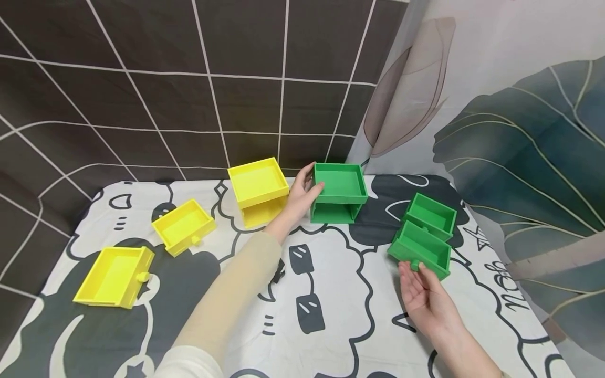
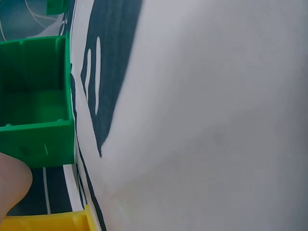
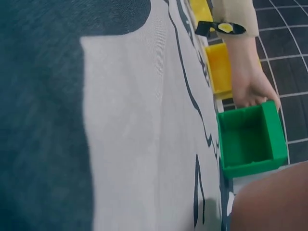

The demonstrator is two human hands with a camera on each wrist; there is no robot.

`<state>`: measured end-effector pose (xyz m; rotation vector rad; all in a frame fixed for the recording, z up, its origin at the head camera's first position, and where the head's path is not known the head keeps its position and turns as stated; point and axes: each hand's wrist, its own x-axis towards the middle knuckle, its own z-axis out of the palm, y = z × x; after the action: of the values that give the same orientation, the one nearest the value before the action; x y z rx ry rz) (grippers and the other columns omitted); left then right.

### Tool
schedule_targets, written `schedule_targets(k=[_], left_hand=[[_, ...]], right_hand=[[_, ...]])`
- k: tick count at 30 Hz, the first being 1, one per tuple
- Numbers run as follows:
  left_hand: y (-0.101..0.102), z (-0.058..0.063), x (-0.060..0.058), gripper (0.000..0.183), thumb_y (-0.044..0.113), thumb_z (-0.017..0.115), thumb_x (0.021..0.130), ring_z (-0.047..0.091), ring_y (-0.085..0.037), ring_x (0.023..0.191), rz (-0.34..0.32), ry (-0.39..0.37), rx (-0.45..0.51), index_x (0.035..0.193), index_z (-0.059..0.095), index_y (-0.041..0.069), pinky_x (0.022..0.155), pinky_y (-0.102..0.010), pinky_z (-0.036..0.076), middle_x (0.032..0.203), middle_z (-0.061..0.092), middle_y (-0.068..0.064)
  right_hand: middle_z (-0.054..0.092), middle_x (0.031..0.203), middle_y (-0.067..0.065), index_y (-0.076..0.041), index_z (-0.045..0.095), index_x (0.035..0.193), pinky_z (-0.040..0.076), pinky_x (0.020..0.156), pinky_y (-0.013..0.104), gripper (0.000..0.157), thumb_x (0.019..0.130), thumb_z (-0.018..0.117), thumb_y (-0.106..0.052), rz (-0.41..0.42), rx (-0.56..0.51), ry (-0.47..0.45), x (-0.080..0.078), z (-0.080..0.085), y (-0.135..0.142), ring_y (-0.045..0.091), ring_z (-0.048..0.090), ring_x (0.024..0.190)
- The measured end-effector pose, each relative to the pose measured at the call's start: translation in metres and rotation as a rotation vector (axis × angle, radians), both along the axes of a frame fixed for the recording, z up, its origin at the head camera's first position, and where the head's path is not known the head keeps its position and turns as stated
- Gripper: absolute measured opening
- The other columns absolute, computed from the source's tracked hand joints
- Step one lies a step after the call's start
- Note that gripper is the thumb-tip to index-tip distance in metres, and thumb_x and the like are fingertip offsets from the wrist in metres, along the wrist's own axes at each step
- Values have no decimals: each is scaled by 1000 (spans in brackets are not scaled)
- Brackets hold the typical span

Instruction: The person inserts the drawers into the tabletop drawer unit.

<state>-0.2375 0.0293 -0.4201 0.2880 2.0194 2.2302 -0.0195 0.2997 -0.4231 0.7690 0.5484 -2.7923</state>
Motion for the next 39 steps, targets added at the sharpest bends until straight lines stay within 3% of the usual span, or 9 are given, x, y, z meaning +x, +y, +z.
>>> schedule_targets(k=[16, 23, 29, 39], left_hand=[[3, -4, 0, 68, 7, 57, 105, 26, -26, 164, -28, -75, 128, 166, 27, 9, 138, -35, 22, 174, 29, -12], [1, -5, 1, 70, 6, 57, 100, 25, -34, 163, -36, -46, 204, 164, 29, 3, 139, -43, 20, 173, 29, -19], [2, -6, 1, 69, 2, 56, 99, 28, -35, 162, -19, -38, 236, 163, 31, -1, 139, -42, 21, 172, 31, -20], [4, -6, 2, 67, 2, 55, 101, 28, -33, 162, -9, -77, 285, 164, 32, 1, 138, -42, 23, 173, 31, -17]], right_hand=[[80, 105, 5, -7, 73, 103, 63, 92, 17, 29, 112, 53, -25, 146, 123, 61, -12, 5, -25, 11, 78, 99], [81, 104, 4, -8, 75, 103, 63, 90, 16, 31, 114, 50, -23, 194, 215, 73, -16, 4, -35, 10, 79, 97], [81, 102, 2, -10, 75, 103, 63, 88, 14, 33, 115, 47, -24, 236, 287, 100, -21, 4, -48, 7, 78, 94], [80, 99, -1, -15, 72, 99, 62, 89, 14, 34, 115, 44, -23, 258, 386, 14, -30, 6, -66, 5, 77, 94]])
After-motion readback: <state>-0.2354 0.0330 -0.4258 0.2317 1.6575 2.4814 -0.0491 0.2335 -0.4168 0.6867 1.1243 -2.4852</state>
